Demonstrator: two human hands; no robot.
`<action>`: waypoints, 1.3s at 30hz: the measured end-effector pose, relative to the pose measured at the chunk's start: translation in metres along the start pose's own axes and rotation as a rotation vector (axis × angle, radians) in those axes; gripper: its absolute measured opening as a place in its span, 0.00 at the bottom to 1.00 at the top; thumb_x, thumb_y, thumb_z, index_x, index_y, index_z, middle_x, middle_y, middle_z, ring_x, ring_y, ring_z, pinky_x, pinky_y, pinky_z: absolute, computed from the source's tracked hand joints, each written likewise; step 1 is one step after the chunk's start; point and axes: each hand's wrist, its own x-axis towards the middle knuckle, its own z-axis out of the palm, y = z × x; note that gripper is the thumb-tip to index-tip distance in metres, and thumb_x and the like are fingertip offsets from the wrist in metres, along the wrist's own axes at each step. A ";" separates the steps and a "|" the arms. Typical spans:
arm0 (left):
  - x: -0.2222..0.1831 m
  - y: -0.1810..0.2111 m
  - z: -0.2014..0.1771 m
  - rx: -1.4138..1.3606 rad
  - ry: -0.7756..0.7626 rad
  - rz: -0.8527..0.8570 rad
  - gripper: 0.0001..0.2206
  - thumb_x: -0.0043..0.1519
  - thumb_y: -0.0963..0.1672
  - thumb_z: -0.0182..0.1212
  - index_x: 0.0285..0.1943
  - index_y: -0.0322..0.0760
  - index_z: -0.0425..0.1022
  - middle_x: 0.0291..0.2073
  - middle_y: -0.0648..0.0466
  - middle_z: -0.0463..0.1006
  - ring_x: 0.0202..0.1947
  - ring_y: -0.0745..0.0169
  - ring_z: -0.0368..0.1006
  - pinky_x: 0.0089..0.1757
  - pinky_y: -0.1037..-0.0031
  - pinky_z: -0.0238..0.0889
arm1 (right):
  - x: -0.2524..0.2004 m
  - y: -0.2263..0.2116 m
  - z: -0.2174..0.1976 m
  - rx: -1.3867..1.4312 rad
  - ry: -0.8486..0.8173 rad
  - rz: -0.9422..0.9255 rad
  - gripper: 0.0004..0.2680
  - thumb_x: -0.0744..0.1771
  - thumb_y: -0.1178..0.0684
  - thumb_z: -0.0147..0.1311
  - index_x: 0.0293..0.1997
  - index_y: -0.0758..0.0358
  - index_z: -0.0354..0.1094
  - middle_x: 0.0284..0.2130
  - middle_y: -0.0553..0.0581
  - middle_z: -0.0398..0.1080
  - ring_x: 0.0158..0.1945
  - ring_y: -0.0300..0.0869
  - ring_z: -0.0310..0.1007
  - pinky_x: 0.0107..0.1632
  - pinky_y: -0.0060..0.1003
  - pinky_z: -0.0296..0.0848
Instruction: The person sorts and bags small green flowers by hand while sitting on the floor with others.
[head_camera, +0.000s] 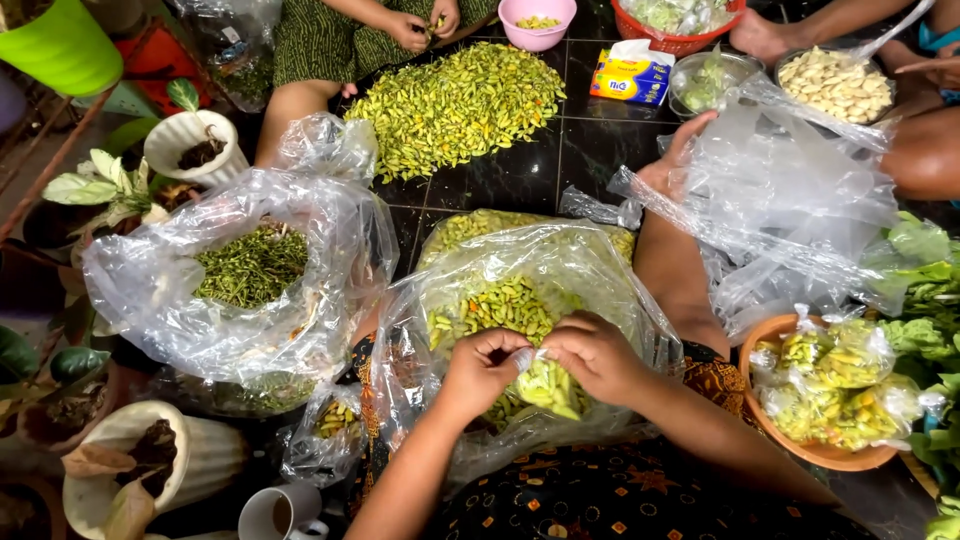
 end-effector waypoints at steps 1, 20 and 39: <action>-0.001 -0.002 0.000 0.000 -0.003 0.001 0.05 0.54 0.34 0.68 0.38 0.28 0.83 0.22 0.49 0.77 0.27 0.65 0.71 0.31 0.71 0.69 | 0.007 -0.013 -0.003 -0.002 0.002 0.001 0.05 0.68 0.54 0.53 0.39 0.56 0.77 0.27 0.48 0.71 0.31 0.44 0.71 0.38 0.38 0.71; -0.029 -0.084 0.042 -0.162 0.385 -0.229 0.08 0.60 0.34 0.54 0.43 0.27 0.79 0.28 0.49 0.76 0.33 0.63 0.69 0.35 0.73 0.65 | -0.011 -0.015 0.075 -0.289 0.178 0.093 0.12 0.53 0.58 0.62 0.36 0.52 0.70 0.25 0.46 0.70 0.29 0.46 0.73 0.37 0.42 0.70; -0.040 -0.107 0.020 -0.159 0.121 -0.163 0.03 0.61 0.37 0.66 0.41 0.27 0.82 0.36 0.51 0.63 0.39 0.63 0.63 0.44 0.68 0.65 | -0.011 0.000 0.063 -0.079 0.073 0.503 0.05 0.59 0.60 0.60 0.31 0.52 0.74 0.25 0.55 0.75 0.31 0.51 0.76 0.33 0.39 0.75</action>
